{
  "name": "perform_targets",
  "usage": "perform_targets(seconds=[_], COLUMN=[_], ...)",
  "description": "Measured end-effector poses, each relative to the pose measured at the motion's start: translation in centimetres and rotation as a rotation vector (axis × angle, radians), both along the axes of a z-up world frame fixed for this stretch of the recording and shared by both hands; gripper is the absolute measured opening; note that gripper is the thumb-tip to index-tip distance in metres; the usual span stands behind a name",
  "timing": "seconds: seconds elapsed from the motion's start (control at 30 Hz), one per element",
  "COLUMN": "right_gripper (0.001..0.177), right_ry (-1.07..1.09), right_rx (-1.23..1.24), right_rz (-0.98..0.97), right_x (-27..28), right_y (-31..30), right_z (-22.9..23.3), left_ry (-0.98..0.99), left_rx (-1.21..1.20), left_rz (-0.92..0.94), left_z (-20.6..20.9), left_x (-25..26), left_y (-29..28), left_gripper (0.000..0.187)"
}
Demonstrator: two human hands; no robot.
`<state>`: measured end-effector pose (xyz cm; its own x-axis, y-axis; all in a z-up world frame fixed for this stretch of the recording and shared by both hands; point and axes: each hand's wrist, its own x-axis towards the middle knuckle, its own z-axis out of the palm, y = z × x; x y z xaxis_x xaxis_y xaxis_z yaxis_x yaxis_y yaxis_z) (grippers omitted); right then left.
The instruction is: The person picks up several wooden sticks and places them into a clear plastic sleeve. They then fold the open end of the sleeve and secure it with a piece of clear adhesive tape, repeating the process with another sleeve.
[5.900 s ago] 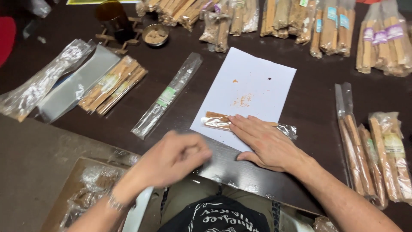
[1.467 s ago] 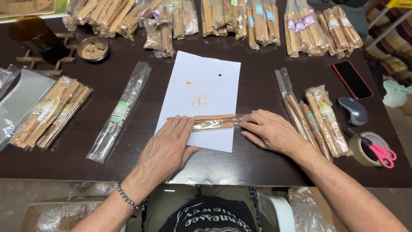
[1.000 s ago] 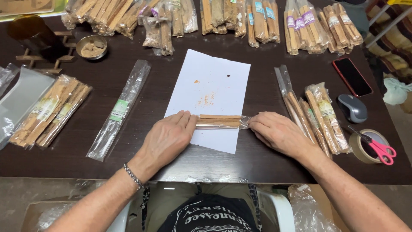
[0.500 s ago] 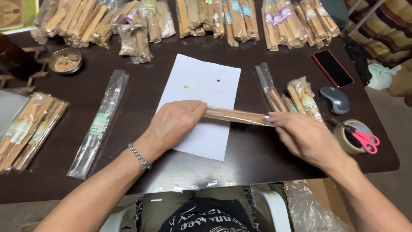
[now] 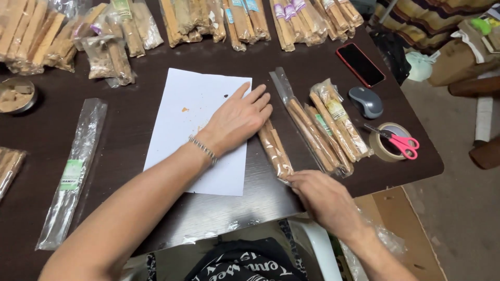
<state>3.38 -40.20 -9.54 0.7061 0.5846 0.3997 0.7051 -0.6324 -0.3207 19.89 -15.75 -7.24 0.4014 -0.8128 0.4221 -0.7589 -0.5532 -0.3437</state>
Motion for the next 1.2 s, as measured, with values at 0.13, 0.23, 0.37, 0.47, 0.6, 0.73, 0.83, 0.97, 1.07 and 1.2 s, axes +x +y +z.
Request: perform_targets(seconds=[0.13, 0.23, 0.37, 0.47, 0.6, 0.73, 0.83, 0.97, 1.07, 1.2], right_gripper=[0.021, 0.020, 0.008, 0.018, 0.017, 0.028, 0.061, 0.047, 0.030, 0.008], right_ry=[-0.001, 0.042, 0.131, 0.130, 0.164, 0.385, 0.400, 0.386, 0.325, 0.255], right_rx=[0.030, 0.013, -0.100, -0.057, 0.101, 0.372, 0.338, 0.287, 0.283, 0.265], right_rz=[-0.034, -0.023, -0.054, -0.042, -0.114, -0.130, -0.122, -0.111, -0.084, -0.024], right_x=[-0.1, 0.1, 0.0, -0.2, 0.4, 0.4, 0.1, 0.3, 0.8, 1.6], right_y=[1.2, 1.2, 1.2, 2.0, 1.3, -0.7, -0.4, 0.0, 0.3, 0.5], right_z=[1.9, 2.3, 2.5, 3.2, 1.7, 2.0, 3.3, 2.5, 1.6, 1.2], left_ry=[0.116, 0.360, 0.393, 0.327, 0.326, 0.469, 0.598, 0.772, 0.828, 0.876], left_rx=[-0.132, -0.308, -0.456, -0.528, -0.584, -0.634, -0.675, -0.726, -0.710, -0.681], left_rz=[0.133, -0.008, 0.011, 0.078, 0.178, 0.180, 0.218, 0.231, 0.251, 0.266], left_z=[1.8, 0.9, -0.5, -1.5, -2.0, -3.6, -3.4, -1.5, -0.2, 0.2], left_x=[-7.5, -12.7, -15.8, -16.3, -16.6, -16.6, -16.2, -15.8, -15.8, -15.6], left_y=[-0.1, -1.0, -2.8, -3.6, -4.2, -3.7, -3.3, -3.0, -3.0, -2.9], left_gripper=[0.033, 0.044, 0.024, 0.029, 0.017, 0.019, 0.016, 0.013, 0.014, 0.014])
